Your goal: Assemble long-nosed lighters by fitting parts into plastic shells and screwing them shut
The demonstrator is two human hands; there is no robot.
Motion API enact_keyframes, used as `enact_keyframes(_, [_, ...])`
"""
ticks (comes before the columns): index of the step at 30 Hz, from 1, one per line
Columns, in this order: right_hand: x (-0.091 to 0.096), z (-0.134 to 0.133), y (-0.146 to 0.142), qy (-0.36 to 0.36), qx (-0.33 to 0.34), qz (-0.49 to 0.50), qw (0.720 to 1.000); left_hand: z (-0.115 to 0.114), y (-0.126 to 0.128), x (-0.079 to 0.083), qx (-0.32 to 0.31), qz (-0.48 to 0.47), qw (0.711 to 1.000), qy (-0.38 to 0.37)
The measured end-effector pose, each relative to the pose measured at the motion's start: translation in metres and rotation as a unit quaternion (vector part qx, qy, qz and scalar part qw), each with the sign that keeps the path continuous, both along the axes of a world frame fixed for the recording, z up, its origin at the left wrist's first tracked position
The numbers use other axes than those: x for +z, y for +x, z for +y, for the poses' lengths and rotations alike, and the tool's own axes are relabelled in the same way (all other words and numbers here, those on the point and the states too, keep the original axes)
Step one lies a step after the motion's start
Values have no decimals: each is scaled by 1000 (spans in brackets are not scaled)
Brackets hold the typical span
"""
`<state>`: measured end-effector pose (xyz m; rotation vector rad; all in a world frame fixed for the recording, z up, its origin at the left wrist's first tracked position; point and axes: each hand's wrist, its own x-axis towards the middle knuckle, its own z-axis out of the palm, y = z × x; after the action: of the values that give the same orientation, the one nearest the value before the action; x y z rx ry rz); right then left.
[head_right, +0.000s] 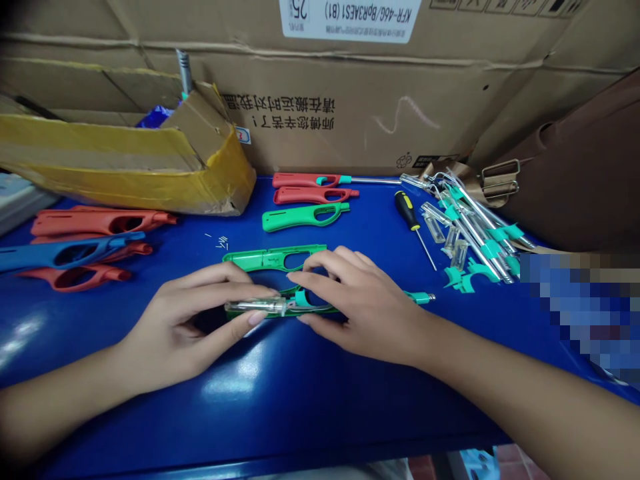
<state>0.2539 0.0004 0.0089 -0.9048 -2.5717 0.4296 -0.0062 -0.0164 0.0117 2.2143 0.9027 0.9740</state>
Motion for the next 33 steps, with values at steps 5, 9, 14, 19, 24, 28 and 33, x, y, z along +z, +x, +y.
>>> enact_keyframes(5, [-2, 3, 5, 4, 17, -37, 999, 8, -6, 2, -24, 39, 998, 49])
enact_keyframes(9, [-2, 3, 7, -7, 22, -53, 998, 10, -8, 0, -30, 76, 995, 50])
enact_keyframes(14, [-2, 4, 8, -9, 25, -53, 998, 11, -8, -3, -17, 101, 994, 33])
enact_keyframes(19, [-1, 5, 9, -7, 28, -57, 998, 10, -10, -2, -13, 126, 991, 30])
enact_keyframes(24, [-1, 6, 10, -3, 30, -60, 998, 11, -11, -1, -15, 134, 990, 46])
enact_keyframes(28, [-1, 6, 11, -1, 31, -63, 998, 13, -10, -1, -12, 136, 989, 50])
enact_keyframes(33, [0, 5, 11, 5, 33, -62, 998, 10, -13, 0, -13, 147, 987, 61])
